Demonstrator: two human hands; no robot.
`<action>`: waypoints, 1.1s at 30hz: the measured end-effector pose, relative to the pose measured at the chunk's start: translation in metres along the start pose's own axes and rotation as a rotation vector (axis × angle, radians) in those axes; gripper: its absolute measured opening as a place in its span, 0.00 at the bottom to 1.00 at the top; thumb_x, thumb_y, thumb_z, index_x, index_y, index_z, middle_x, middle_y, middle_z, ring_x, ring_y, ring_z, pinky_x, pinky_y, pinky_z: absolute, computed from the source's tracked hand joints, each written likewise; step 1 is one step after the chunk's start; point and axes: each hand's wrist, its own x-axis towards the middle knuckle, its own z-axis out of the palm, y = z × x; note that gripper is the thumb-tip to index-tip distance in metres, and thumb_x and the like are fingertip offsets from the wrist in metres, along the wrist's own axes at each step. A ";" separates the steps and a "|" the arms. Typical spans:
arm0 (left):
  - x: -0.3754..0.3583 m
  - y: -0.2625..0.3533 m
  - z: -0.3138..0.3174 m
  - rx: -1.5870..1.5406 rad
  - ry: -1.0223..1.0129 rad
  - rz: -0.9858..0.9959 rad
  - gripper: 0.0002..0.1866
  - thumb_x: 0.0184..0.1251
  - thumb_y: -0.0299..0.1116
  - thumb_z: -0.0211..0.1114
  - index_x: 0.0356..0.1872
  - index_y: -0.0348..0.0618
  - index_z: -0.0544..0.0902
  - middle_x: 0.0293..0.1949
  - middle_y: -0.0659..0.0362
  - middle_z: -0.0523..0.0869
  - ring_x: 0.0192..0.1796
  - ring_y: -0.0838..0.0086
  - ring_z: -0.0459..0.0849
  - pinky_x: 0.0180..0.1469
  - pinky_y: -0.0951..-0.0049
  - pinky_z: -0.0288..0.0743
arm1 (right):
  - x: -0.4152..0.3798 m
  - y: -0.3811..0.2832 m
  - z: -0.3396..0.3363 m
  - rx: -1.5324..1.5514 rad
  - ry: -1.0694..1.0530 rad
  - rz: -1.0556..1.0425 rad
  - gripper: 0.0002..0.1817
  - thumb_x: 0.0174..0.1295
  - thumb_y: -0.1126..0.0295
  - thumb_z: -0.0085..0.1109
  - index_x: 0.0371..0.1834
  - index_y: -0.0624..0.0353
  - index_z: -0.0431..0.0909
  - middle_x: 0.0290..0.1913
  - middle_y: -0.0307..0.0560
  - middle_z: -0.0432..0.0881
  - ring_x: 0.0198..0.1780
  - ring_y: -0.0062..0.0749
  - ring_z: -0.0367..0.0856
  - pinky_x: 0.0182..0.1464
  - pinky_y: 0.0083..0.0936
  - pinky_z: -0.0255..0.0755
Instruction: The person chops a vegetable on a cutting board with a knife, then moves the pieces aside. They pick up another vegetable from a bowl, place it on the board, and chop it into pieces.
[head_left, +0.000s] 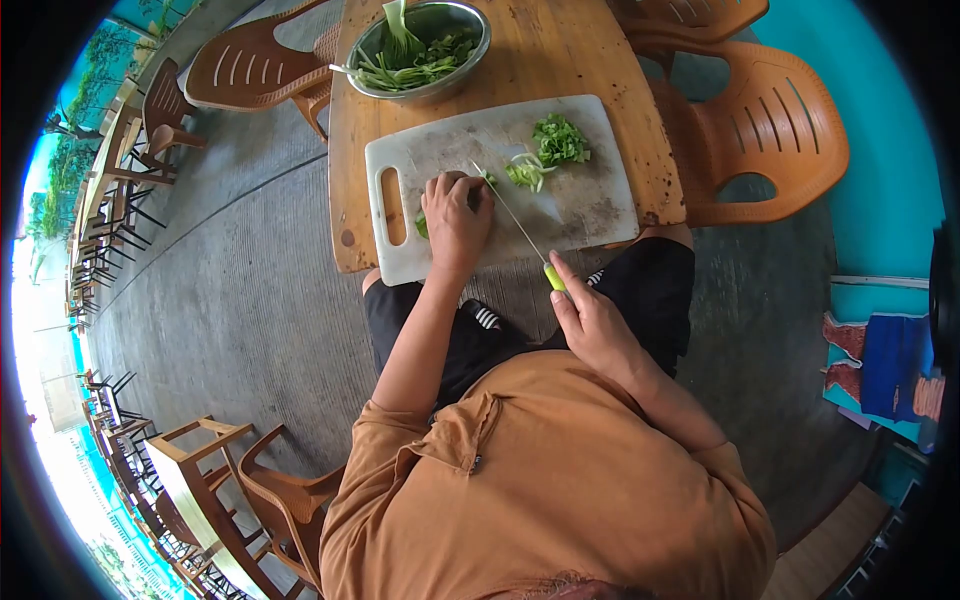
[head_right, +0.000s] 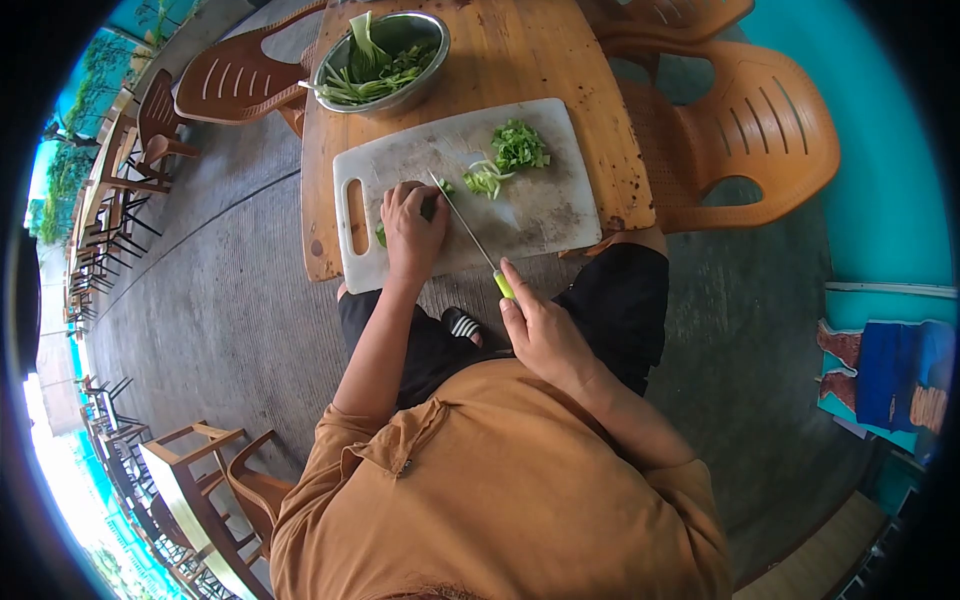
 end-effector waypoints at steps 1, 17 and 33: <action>0.000 0.000 0.000 0.003 -0.010 -0.008 0.09 0.65 0.30 0.75 0.45 0.43 0.92 0.49 0.57 0.88 0.57 0.57 0.83 0.64 0.56 0.73 | 0.000 0.002 0.001 -0.014 0.013 -0.020 0.31 0.84 0.67 0.53 0.86 0.67 0.61 0.67 0.79 0.81 0.67 0.72 0.83 0.67 0.51 0.80; 0.001 -0.001 0.001 0.007 0.006 -0.047 0.07 0.66 0.33 0.77 0.41 0.45 0.95 0.47 0.59 0.89 0.58 0.59 0.83 0.66 0.55 0.70 | 0.012 0.005 0.001 -0.066 0.049 -0.055 0.30 0.84 0.67 0.54 0.85 0.64 0.63 0.58 0.79 0.86 0.58 0.74 0.86 0.58 0.54 0.83; -0.003 0.002 -0.003 0.094 0.024 0.049 0.10 0.67 0.31 0.75 0.47 0.43 0.91 0.49 0.57 0.89 0.58 0.58 0.83 0.65 0.55 0.72 | 0.025 0.024 0.012 -0.200 0.154 -0.164 0.31 0.83 0.66 0.55 0.86 0.60 0.64 0.55 0.72 0.88 0.48 0.70 0.90 0.51 0.54 0.86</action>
